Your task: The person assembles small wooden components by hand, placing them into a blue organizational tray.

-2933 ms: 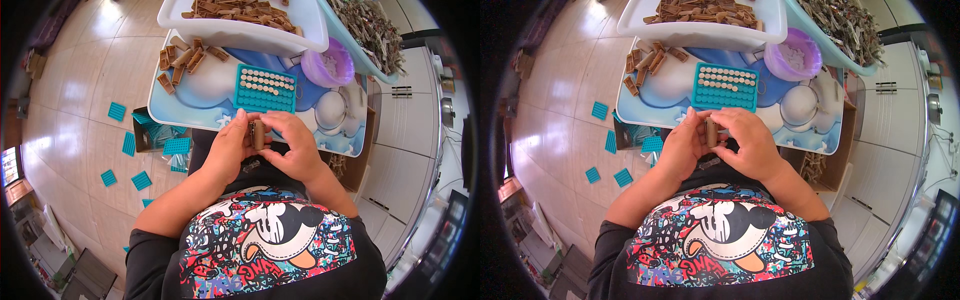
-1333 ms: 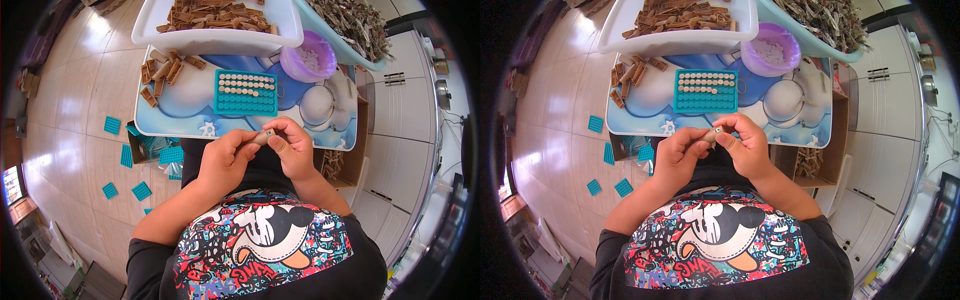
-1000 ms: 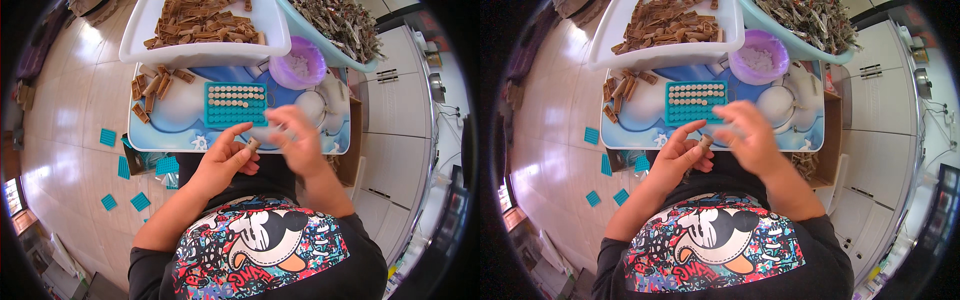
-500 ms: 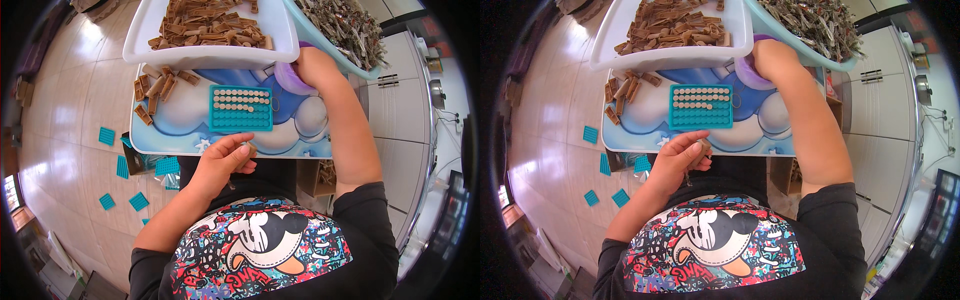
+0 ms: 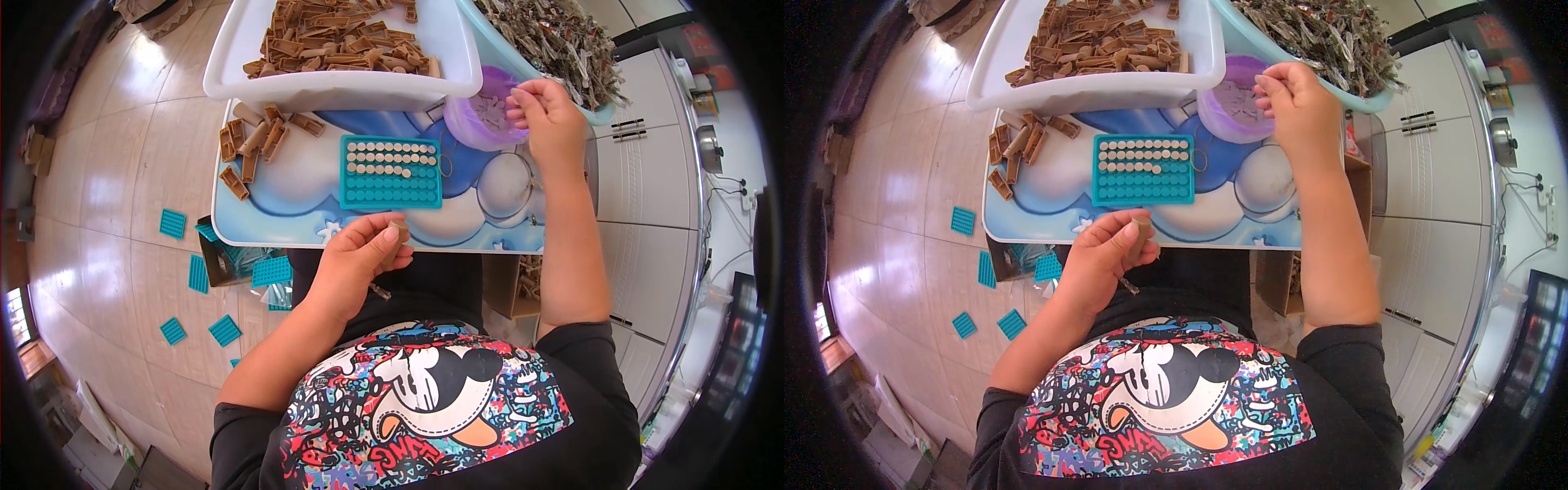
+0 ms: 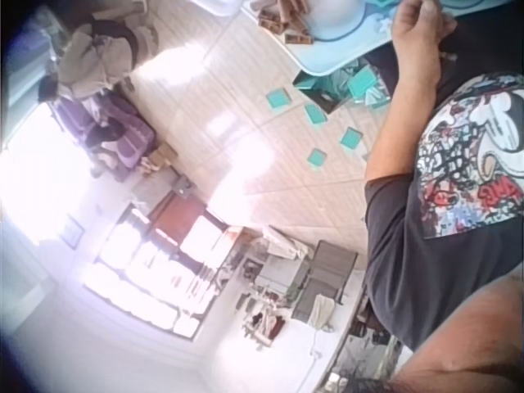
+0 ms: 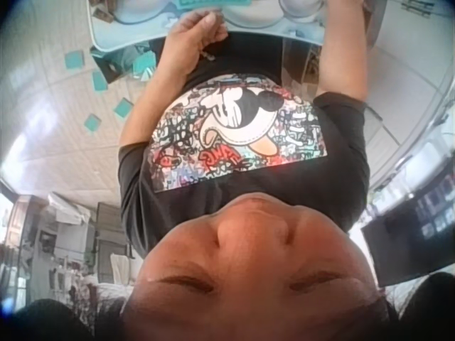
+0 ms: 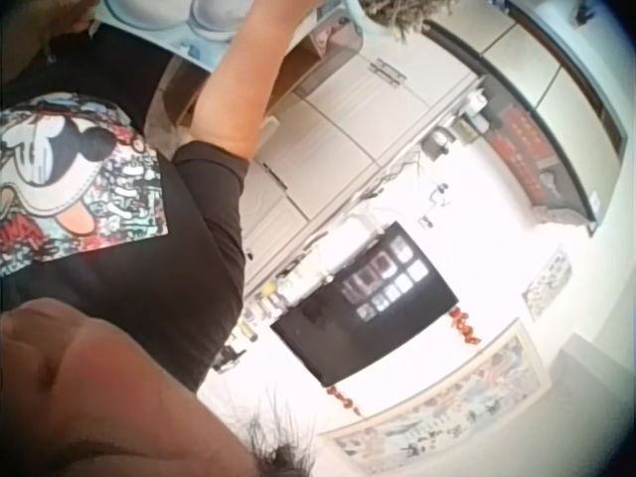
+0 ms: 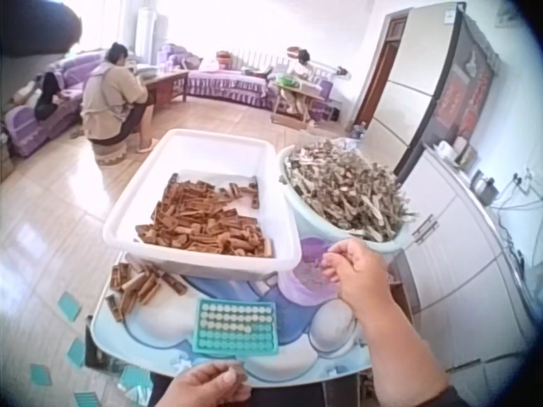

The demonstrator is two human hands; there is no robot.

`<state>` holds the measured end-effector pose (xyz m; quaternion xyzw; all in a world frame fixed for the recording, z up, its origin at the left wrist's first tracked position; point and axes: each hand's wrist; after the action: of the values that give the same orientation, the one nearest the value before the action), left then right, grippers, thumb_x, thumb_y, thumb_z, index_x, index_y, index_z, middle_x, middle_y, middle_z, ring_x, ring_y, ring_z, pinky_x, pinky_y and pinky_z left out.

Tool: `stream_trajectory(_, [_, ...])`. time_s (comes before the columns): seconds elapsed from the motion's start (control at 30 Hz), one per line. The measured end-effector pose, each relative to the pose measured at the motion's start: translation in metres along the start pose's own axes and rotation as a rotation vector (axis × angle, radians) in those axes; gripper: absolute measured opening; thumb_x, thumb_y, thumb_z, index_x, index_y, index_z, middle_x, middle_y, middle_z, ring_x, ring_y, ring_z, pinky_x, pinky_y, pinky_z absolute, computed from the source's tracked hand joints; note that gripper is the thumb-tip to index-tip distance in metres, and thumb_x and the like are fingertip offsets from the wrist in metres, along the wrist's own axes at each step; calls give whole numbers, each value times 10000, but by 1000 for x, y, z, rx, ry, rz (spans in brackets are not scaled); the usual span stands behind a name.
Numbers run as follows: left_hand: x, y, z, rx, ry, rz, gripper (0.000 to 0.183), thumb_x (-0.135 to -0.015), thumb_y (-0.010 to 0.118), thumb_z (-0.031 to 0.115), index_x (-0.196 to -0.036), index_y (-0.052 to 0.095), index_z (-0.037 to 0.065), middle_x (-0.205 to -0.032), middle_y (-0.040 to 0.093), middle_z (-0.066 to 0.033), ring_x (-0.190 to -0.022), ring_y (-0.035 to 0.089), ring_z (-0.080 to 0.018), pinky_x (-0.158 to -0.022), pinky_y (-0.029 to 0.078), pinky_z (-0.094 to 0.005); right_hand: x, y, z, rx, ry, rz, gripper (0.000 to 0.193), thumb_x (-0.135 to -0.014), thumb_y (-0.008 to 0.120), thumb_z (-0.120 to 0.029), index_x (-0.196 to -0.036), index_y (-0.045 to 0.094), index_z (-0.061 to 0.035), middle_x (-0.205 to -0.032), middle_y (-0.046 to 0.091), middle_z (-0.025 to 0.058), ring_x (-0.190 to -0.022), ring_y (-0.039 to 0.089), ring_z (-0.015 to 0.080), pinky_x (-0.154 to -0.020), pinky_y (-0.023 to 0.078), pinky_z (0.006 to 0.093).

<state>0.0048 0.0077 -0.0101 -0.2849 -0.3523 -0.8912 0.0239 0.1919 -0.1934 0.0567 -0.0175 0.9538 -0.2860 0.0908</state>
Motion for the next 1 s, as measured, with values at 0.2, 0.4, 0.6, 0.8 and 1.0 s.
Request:
stream_trajectory(0.2, [1,-1,0,93,-8,-60,331,-930,528,201,-1174,497,-21,-1010,587,-84,-912,602,-184,-841,500,-326,61,22,-16,-476,-68,-106,111,-908,562,-112,-920,579,-3,-809,628,77,-653,593,112,-609,494,232])
stream_trajectory(0.4, [3,0,0,182,-1,-113,309,-945,491,212,-1148,499,-21,-1011,585,-92,-923,598,-182,-860,492,-339,115,41,-19,-234,-161,-306,175,-894,505,-26,-1020,627,-22,-816,584,63,-660,564,122,-612,467,233])
stream_trajectory(0.6, [4,-4,-2,215,4,-124,299,-956,461,213,-1139,506,-19,-988,594,-103,-928,594,-181,-886,475,-346,138,47,-25,-169,-47,-385,121,-839,588,-30,-952,623,-6,-811,610,94,-677,599,171,-597,477,276])
stream_trajectory(0.8, [1,-5,-5,302,37,-197,257,-935,512,185,-1088,540,-19,-934,608,-89,-896,607,-187,-888,465,-352,140,55,-20,-72,-420,-240,131,-774,630,9,-900,607,-18,-820,617,132,-707,609,294,-616,496,336])
stream_trajectory(1.0, [5,-1,-2,310,-12,-135,309,-949,481,194,-1153,515,-35,-988,626,-124,-922,628,-204,-882,486,-354,139,55,-19,-70,-477,-239,153,-753,642,9,-900,608,-14,-794,606,123,-671,601,280,-579,492,338])
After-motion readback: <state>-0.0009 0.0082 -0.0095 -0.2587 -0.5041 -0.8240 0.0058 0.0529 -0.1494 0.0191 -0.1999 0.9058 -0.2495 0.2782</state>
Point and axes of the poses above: each hand's wrist, its own x-axis away from the middle knuckle, its own y-axis out of the palm, z = x × y
